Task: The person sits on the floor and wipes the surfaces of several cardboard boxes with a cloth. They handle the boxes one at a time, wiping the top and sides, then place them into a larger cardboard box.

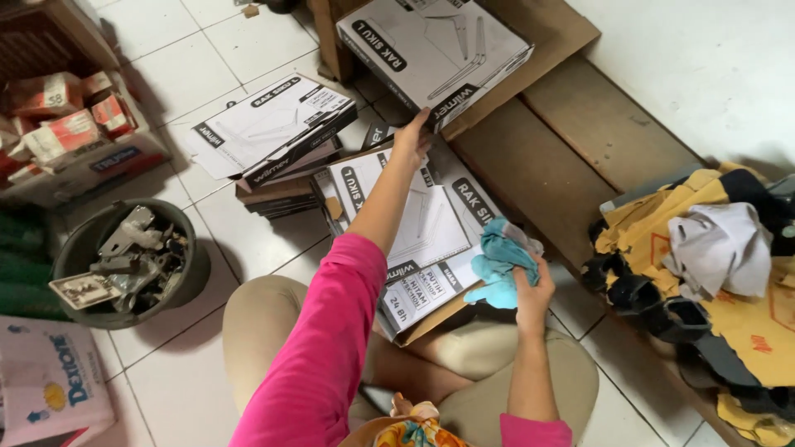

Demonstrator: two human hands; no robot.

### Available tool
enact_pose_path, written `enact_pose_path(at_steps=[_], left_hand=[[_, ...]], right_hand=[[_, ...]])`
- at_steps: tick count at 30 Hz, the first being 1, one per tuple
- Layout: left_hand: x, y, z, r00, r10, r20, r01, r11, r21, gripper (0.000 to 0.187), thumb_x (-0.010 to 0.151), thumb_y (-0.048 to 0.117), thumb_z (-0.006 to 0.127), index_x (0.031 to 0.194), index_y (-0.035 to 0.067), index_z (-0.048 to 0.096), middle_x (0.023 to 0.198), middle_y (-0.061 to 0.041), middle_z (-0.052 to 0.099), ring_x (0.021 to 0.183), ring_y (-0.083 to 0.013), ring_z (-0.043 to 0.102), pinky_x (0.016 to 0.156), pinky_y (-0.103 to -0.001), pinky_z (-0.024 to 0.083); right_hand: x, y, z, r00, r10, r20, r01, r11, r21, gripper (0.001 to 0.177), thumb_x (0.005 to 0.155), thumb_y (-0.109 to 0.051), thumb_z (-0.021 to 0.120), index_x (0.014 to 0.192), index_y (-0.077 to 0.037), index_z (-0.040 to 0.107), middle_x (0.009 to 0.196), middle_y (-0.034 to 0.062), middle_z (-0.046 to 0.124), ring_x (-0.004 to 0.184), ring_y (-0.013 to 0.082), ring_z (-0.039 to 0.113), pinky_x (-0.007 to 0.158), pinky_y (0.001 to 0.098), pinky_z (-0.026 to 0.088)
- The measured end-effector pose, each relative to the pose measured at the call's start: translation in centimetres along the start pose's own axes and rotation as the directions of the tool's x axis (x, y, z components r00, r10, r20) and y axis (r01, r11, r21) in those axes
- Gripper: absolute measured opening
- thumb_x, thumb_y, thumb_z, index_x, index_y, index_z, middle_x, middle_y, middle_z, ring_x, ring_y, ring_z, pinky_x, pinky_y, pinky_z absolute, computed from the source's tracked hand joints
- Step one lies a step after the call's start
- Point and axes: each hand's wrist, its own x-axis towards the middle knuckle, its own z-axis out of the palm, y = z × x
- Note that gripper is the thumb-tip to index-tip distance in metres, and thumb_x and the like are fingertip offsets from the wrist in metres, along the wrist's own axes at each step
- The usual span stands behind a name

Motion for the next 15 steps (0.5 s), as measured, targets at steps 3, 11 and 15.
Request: enact_pose_path(at_steps=[3, 11, 15], left_hand=[[-1.2, 1.5, 1.8, 1.0, 0.005, -0.01, -0.005, 0.996, -0.089, 0.089, 0.069, 0.032, 0.082, 0.132, -0.009, 0.034, 0.123, -0.03, 0.043, 0.115, -0.0391, 0.048, 0.09, -0.043, 0.048], [-4.0, 4.3, 3.2, 1.0, 0.016, 0.02, -0.015, 1.0, -0.013, 0.105, 0.071, 0.035, 0.078, 0.142, -0.004, 0.012, 0.135, -0.031, 0.029, 0.122, -0.0401, 0.042, 0.095, -0.04, 0.049], [-3.8, 4.5, 4.3, 0.997, 0.072, 0.018, -0.071, 0.996, -0.051, 0.106, 0.071, 0.033, 0.08, 0.141, -0.007, 0.011, 0.133, -0.032, 0.03, 0.123, -0.0403, 0.039, 0.098, -0.044, 0.044]], right_hand=[[0.4, 0.8, 0.2, 0.999, 0.041, -0.01, -0.041, 0.999, -0.017, 0.032, 0.081, -0.004, 0.063, 0.113, -0.001, 0.059, 0.102, 0.0162, 0.058, 0.098, 0.0238, 0.055, 0.088, 0.0465, 0.041], [0.4, -1.3, 0.6, 0.996, 0.08, 0.049, -0.074, 0.99, -0.122, 0.035, 0.08, -0.008, 0.063, 0.115, -0.004, 0.06, 0.108, 0.0181, 0.059, 0.104, 0.027, 0.056, 0.089, 0.0461, 0.042], [0.6, -0.8, 0.6, 0.996, 0.045, 0.08, -0.03, 0.983, -0.183, 0.034, 0.082, -0.011, 0.063, 0.115, -0.006, 0.061, 0.111, 0.0171, 0.058, 0.108, 0.0316, 0.056, 0.093, 0.0482, 0.041]])
